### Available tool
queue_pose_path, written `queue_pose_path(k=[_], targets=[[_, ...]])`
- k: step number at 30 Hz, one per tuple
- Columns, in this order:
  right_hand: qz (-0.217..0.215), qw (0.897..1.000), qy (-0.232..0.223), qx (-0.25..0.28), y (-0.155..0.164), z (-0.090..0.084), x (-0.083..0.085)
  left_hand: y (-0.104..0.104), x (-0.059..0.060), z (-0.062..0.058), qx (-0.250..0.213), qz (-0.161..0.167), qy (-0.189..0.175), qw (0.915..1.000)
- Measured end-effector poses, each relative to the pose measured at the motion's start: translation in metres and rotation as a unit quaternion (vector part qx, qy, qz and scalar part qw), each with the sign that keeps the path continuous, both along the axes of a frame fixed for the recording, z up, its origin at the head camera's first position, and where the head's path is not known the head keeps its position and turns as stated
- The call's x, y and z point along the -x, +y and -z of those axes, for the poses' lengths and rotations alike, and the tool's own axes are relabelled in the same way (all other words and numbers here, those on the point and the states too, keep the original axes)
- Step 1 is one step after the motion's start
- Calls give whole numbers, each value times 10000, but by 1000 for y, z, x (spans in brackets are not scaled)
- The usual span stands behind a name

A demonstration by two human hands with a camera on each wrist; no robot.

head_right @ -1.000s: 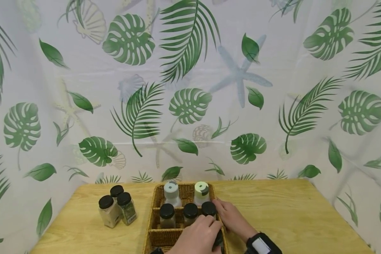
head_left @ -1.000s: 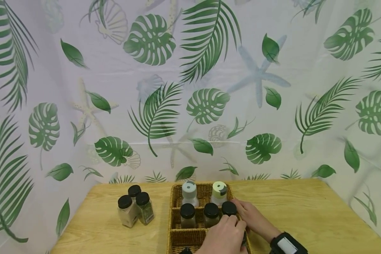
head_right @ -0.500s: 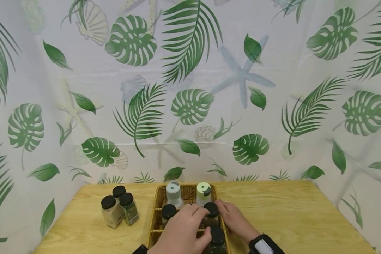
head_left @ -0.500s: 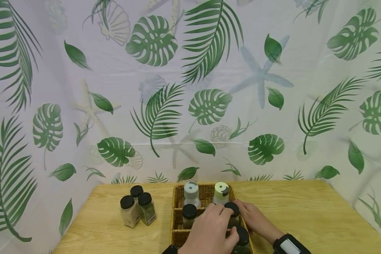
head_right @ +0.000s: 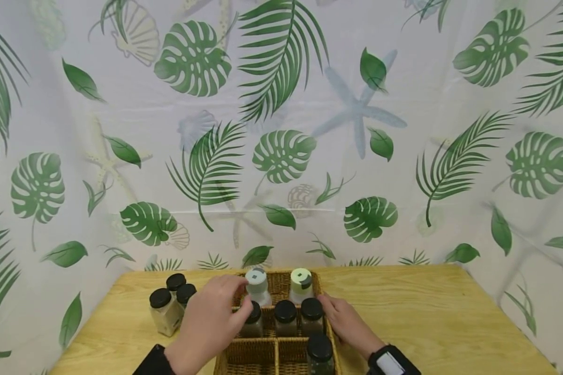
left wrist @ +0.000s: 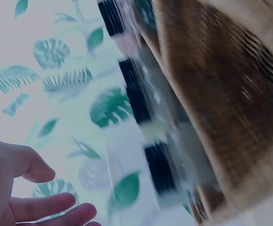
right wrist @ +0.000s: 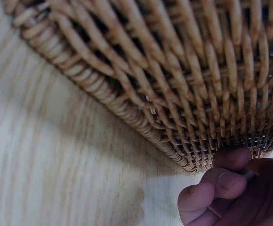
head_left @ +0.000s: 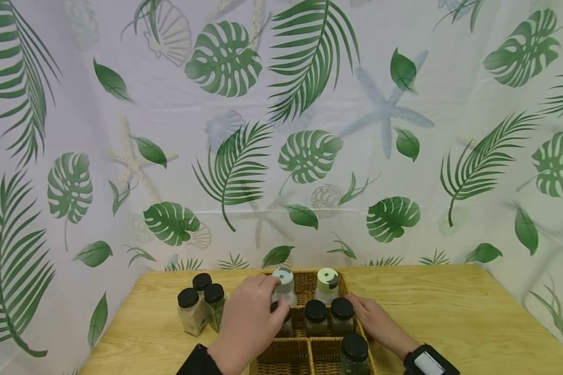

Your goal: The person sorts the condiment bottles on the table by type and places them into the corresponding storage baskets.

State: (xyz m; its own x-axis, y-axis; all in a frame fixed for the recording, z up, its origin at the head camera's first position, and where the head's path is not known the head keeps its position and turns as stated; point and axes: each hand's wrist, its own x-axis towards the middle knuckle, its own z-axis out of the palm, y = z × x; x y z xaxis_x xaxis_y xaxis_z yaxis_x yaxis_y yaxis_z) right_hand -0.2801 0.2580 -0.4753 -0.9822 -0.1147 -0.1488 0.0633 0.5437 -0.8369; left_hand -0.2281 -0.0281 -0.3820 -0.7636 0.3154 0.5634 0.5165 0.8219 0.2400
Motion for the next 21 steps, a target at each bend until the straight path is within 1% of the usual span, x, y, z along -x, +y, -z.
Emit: queue_pose_path(k=[4, 6, 9, 11, 13, 15, 21], targets=[[-41, 10000, -3, 33, 1, 0, -1, -18, 10, 8, 160, -497, 66, 9986], [-74, 10000, 1, 59, 1, 0, -1, -27, 14, 10, 215, -681, 100, 9974], [-61, 10000, 10, 71, 1, 0, -1, -39, 21, 12, 230, -986, 136, 9948], [-15, 10000, 14, 56, 0, 1, 0, -47, 25, 13, 247, -1206, 97, 9923], [39, 10000, 19, 23, 0, 1, 0, -54, 29, 14, 301, -1454, -18, 9889], [85, 10000, 20, 4, -1, 1, 0, -60, 32, 15, 394, -1631, -169, 9857], [139, 9999, 60, -49, -1, 1, -1, -72, 41, 21, 663, -1836, -671, 9785]])
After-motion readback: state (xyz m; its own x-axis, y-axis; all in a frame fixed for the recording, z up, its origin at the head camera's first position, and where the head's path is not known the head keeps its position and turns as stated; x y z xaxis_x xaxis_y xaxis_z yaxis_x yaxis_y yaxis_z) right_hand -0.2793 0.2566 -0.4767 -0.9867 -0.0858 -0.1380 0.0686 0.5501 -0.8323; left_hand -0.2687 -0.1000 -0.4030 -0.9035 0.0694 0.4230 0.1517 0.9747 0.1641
